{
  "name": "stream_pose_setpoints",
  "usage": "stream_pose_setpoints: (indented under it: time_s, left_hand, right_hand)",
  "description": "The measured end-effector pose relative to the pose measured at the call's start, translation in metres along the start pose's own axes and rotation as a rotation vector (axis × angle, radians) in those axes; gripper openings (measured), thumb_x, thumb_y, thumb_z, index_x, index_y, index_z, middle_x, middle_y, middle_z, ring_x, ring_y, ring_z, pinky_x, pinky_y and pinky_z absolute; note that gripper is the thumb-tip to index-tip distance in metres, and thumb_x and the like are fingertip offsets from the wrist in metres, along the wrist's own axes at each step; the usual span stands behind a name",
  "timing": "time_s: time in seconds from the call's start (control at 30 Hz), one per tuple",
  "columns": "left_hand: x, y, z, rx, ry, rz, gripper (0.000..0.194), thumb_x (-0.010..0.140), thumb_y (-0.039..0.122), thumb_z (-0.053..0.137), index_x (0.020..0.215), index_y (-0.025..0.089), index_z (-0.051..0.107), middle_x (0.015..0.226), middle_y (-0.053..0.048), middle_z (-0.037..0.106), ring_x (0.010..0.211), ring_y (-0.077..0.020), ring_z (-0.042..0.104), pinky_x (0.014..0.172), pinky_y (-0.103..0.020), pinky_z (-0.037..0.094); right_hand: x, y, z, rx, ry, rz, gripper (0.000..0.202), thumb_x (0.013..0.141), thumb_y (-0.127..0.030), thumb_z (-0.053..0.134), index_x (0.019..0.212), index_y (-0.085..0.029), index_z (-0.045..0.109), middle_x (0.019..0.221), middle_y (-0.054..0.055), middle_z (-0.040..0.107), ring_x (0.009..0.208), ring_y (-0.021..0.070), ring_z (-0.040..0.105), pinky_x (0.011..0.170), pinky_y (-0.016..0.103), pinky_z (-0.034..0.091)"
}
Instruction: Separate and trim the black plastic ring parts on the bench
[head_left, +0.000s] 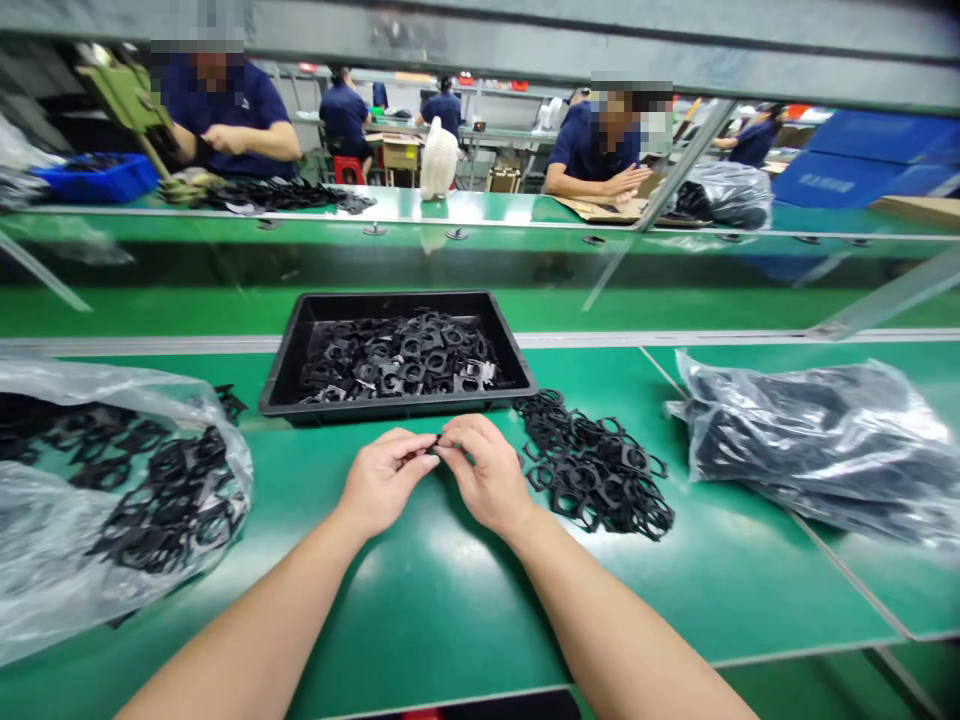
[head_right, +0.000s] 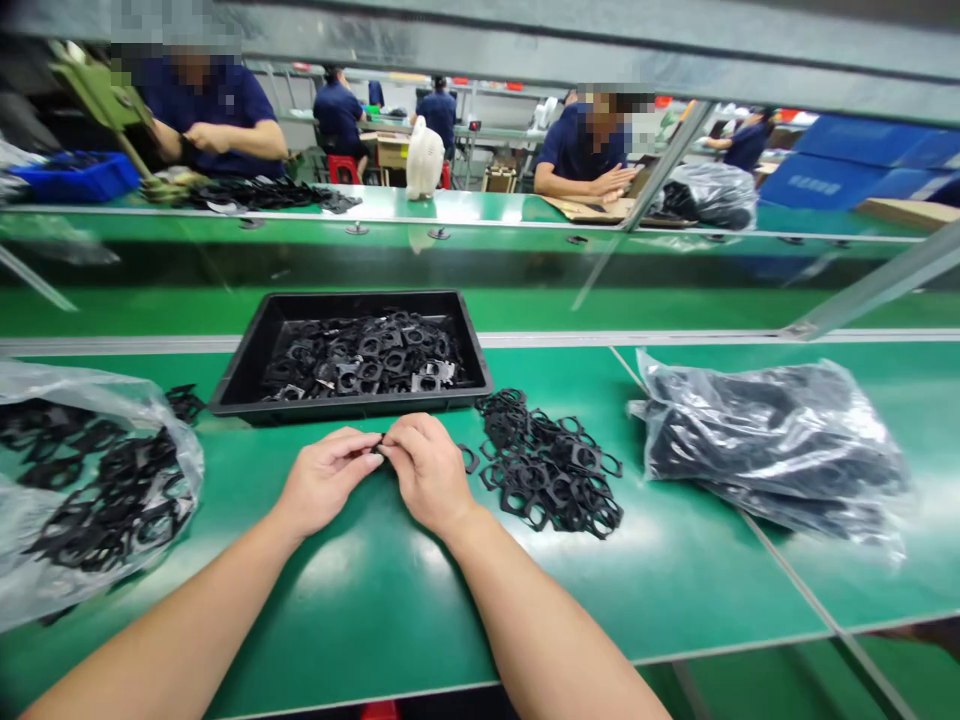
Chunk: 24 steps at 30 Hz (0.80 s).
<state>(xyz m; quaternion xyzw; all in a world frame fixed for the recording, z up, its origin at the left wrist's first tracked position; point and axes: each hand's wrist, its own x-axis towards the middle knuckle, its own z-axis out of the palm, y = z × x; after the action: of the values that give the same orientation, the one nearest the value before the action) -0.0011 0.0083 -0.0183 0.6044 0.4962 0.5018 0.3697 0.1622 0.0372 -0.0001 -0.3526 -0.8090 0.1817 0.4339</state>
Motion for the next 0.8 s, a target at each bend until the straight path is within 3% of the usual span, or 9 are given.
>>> stream_pose_setpoints:
  time_s: [0.2,0.43,0.53,0.7,0.8]
  left_hand:
    - [0.002,0.0,0.002,-0.004,-0.018,0.007,0.026,0.08,0.032,0.062,0.1,0.018,0.07,0.08,-0.005,0.06,0.075,-0.0156,0.056,0.071,-0.029,0.048]
    - [0.001,0.009,0.0,0.041,-0.065,0.018,0.019,0.08,0.026,0.062,0.094,0.017,0.07,0.08,-0.005,0.062,0.075,-0.0148,0.056,0.069,-0.028,0.046]
    - [0.001,0.008,0.003,-0.076,-0.006,-0.077,0.017,0.077,0.028,0.065,0.089,0.016,0.068,0.076,-0.003,0.061,0.07,-0.0131,0.055,0.067,-0.027,0.046]
    - [0.003,0.01,0.006,-0.374,0.112,-0.313,0.032,0.077,0.041,0.064,0.095,0.014,0.063,0.084,-0.005,0.063,0.07,-0.0124,0.059,0.066,-0.028,0.05]
    - [0.005,0.013,0.004,-0.536,0.085,-0.464,0.038,0.08,0.048,0.058,0.091,0.012,0.063,0.08,-0.005,0.06,0.061,-0.0109,0.058,0.054,-0.025,0.047]
  right_hand:
    - [0.001,0.002,0.001,-0.021,0.013,-0.011,0.007,0.086,-0.018,0.052,0.084,-0.02,0.058,0.087,0.005,0.061,0.085,0.0171,0.055,0.077,0.031,0.046]
    - [0.001,0.001,-0.001,0.056,-0.023,0.123,0.005,0.085,-0.022,0.056,0.085,-0.02,0.061,0.078,0.002,0.061,0.074,0.0142,0.056,0.068,0.027,0.046]
    - [0.002,0.002,-0.001,0.004,-0.023,0.108,0.006,0.085,-0.022,0.057,0.081,-0.02,0.062,0.076,0.002,0.062,0.075,0.0148,0.056,0.071,0.028,0.044]
    - [0.003,0.0,0.0,0.05,0.057,0.046,0.007,0.086,-0.018,0.054,0.082,-0.019,0.06,0.077,0.002,0.061,0.075,0.0134,0.056,0.069,0.026,0.045]
    - [0.003,0.0,0.0,0.088,0.048,0.002,0.008,0.087,-0.015,0.053,0.083,-0.019,0.06,0.08,0.003,0.06,0.078,0.0135,0.056,0.071,0.026,0.047]
